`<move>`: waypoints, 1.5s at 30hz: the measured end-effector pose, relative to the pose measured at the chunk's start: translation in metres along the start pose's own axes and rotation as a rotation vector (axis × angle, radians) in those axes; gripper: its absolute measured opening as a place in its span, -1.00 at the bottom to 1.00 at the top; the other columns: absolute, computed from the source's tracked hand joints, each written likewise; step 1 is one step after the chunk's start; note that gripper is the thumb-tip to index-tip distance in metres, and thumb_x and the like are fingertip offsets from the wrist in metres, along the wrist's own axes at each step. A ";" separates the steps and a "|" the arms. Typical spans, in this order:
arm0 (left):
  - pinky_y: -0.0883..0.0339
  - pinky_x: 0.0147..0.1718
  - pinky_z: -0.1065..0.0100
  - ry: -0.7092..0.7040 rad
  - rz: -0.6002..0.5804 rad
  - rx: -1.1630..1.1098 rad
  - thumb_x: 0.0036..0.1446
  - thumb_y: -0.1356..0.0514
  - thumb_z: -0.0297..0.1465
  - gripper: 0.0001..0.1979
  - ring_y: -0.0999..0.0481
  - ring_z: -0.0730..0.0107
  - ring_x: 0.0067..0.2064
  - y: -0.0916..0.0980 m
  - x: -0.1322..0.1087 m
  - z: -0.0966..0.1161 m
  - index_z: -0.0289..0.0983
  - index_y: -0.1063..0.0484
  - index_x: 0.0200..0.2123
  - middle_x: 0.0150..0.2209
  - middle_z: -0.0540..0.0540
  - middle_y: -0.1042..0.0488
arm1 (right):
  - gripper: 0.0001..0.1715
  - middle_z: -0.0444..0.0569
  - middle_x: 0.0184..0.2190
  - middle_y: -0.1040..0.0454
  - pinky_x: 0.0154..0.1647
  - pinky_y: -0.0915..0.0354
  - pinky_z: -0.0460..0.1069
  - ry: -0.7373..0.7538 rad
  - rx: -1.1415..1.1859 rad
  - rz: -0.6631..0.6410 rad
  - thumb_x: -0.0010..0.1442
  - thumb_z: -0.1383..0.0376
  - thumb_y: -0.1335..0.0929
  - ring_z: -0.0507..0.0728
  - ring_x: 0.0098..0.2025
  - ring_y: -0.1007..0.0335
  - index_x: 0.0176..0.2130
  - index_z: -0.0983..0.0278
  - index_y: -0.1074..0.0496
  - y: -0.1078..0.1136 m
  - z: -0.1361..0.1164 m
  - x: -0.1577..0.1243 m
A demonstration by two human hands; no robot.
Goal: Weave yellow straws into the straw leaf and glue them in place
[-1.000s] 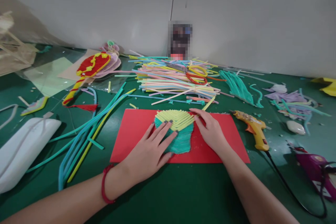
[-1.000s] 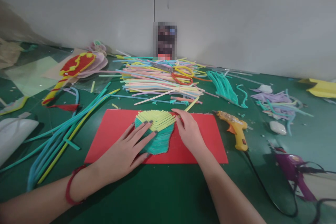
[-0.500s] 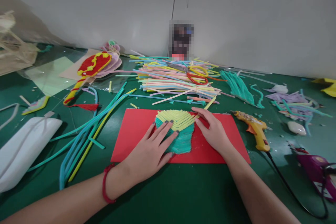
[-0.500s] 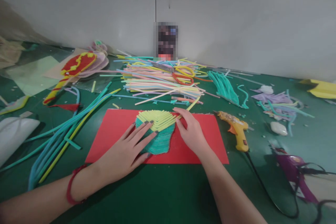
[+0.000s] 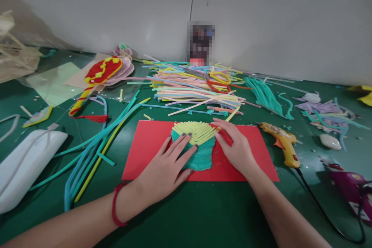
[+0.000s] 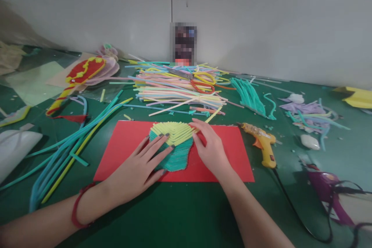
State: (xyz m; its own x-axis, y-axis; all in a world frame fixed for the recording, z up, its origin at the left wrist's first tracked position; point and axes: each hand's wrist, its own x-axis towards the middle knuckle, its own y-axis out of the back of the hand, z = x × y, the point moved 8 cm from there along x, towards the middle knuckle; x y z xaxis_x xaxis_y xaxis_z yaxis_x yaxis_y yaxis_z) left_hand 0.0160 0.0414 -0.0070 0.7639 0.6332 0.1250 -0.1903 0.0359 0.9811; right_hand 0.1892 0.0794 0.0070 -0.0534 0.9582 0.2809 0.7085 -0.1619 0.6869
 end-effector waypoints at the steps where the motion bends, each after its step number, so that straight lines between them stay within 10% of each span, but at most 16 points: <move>1: -0.10 0.20 -0.02 0.001 0.004 -0.005 0.33 0.02 -0.26 -0.51 -0.06 0.06 0.34 0.000 0.000 0.000 -0.25 -0.12 0.28 0.35 -0.25 -0.03 | -0.68 0.04 0.11 -0.41 0.19 -0.24 0.19 -0.003 0.005 -0.019 0.30 0.24 -0.21 0.19 0.18 -0.30 0.02 0.15 -0.37 -0.002 0.000 0.000; 18: -0.10 0.20 -0.04 0.006 0.016 -0.017 0.32 0.00 -0.27 -0.50 -0.03 0.05 0.35 0.000 0.000 -0.001 -0.25 -0.12 0.28 0.36 -0.23 -0.02 | -0.54 -0.05 0.37 0.00 0.27 -0.16 0.22 -0.073 -0.079 -0.224 0.34 0.21 -0.12 0.19 0.35 -0.01 0.20 0.11 -0.20 -0.023 0.004 -0.005; 45: -0.08 0.21 -0.03 0.010 0.026 -0.010 0.32 0.00 -0.25 -0.50 -0.04 0.06 0.35 -0.001 -0.001 0.000 -0.24 -0.14 0.28 0.35 -0.23 -0.05 | -0.34 0.03 0.32 -0.13 0.22 -0.20 0.27 -0.076 -0.092 -0.108 0.24 0.02 -0.27 0.26 0.32 -0.07 0.26 0.10 -0.12 -0.022 0.002 -0.003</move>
State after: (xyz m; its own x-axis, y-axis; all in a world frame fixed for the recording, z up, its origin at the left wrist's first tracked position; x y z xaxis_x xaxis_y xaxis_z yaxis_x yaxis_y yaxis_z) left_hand 0.0152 0.0413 -0.0082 0.7522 0.6419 0.1486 -0.2160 0.0271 0.9760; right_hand 0.1752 0.0801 -0.0097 -0.0705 0.9857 0.1531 0.6338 -0.0742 0.7699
